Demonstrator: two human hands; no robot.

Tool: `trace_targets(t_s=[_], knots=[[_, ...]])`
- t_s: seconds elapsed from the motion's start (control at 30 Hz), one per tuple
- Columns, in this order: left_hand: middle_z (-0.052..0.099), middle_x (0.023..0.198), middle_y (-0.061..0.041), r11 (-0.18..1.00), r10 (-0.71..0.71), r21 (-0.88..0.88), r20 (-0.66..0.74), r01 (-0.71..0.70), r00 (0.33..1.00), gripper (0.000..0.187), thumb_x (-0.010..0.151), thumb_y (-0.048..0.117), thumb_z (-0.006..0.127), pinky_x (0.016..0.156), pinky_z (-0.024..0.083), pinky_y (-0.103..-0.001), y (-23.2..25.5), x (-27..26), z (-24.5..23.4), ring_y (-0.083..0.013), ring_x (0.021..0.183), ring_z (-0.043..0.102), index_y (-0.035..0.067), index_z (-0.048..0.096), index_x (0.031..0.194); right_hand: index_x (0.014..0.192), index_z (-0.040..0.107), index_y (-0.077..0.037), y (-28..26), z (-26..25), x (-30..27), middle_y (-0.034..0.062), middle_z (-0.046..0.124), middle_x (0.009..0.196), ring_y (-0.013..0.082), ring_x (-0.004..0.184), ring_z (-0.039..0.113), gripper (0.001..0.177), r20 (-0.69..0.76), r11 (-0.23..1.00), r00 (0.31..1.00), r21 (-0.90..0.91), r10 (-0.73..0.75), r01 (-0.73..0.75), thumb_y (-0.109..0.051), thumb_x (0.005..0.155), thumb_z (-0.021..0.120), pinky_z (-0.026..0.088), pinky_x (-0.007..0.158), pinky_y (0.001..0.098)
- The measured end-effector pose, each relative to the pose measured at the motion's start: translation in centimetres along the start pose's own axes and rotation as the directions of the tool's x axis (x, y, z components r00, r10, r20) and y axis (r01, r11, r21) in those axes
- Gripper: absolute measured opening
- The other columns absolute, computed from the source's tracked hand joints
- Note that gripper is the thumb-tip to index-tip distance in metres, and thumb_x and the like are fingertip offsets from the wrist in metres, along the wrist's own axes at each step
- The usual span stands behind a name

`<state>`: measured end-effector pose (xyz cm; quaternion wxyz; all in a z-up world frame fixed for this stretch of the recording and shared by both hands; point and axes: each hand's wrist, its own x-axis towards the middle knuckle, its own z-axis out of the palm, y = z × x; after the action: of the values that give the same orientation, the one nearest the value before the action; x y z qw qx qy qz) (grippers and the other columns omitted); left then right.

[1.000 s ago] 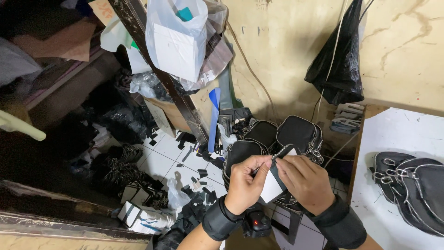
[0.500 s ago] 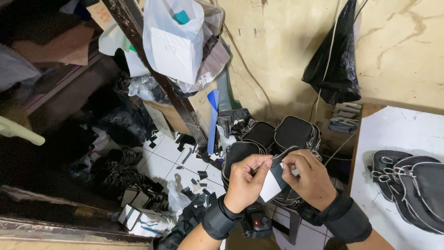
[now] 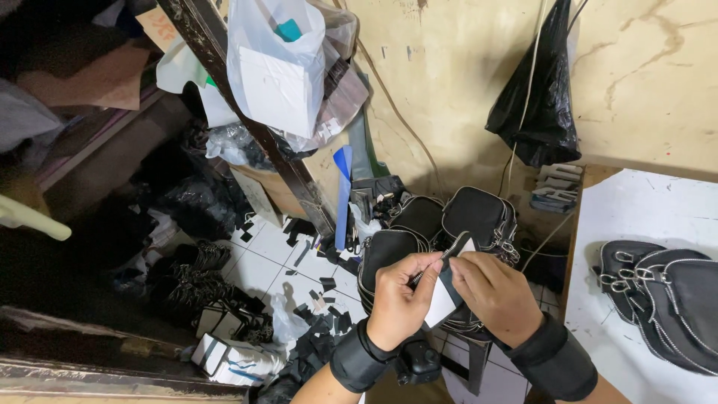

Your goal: Trimming excess material and threads from small black pouches using scissors

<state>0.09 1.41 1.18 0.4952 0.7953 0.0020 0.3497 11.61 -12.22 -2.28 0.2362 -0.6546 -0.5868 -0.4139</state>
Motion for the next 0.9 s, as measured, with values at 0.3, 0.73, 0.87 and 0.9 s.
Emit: trace_targets(t_s=[0.3,0.73,0.87,0.9], knots=[[0.080,0.102,-0.010,0.999,-0.046,0.012,-0.032,0.047,0.998,0.018,0.099,0.011,0.066,0.089,0.062,-0.027,-0.1,0.1,0.3,-0.0160,0.094,0.077,0.001,0.075,0.110,0.110,0.066,0.004,-0.1,-0.9,0.0,0.0145,0.067,0.102,0.0242,0.089,0.068,0.018,0.044,0.902,0.961,0.334,0.273,-0.272,-0.009,0.098,0.066,0.059,0.082,0.0336],[0.081,0.100,-0.009,0.989,-0.135,-0.065,-0.036,0.133,0.990,0.017,0.097,0.010,0.069,0.086,0.061,-0.024,-1.9,0.5,1.8,-0.0121,0.093,0.076,0.002,0.076,0.110,0.107,0.068,-0.001,0.9,-1.5,-0.6,0.0107,0.067,0.106,0.0209,0.090,0.070,0.015,0.032,0.885,0.932,0.304,0.361,-0.353,-0.011,0.095,0.070,0.058,0.077,0.0306],[0.080,0.090,-0.008,0.971,-0.162,-0.185,-0.047,0.150,0.986,0.016,0.096,0.004,0.069,0.079,0.057,-0.025,-2.3,1.1,2.7,-0.0098,0.086,0.068,0.000,0.077,0.109,0.092,0.068,-0.009,2.7,-0.4,-2.9,0.0029,0.067,0.089,0.0219,0.082,0.067,0.005,-0.013,0.873,0.901,0.253,0.433,-0.416,-0.012,0.096,0.070,0.055,0.073,0.0317],[0.079,0.078,-0.006,0.949,-0.204,-0.259,-0.075,0.178,0.976,0.016,0.096,0.000,0.068,0.069,0.053,-0.024,-2.5,1.4,2.9,-0.0060,0.077,0.059,-0.002,0.078,0.108,0.089,0.072,-0.012,3.4,0.1,-3.8,-0.0001,0.067,0.085,0.0226,0.081,0.069,0.004,-0.081,0.823,0.844,0.290,0.530,-0.489,-0.012,0.092,0.074,0.056,0.070,0.0299]])
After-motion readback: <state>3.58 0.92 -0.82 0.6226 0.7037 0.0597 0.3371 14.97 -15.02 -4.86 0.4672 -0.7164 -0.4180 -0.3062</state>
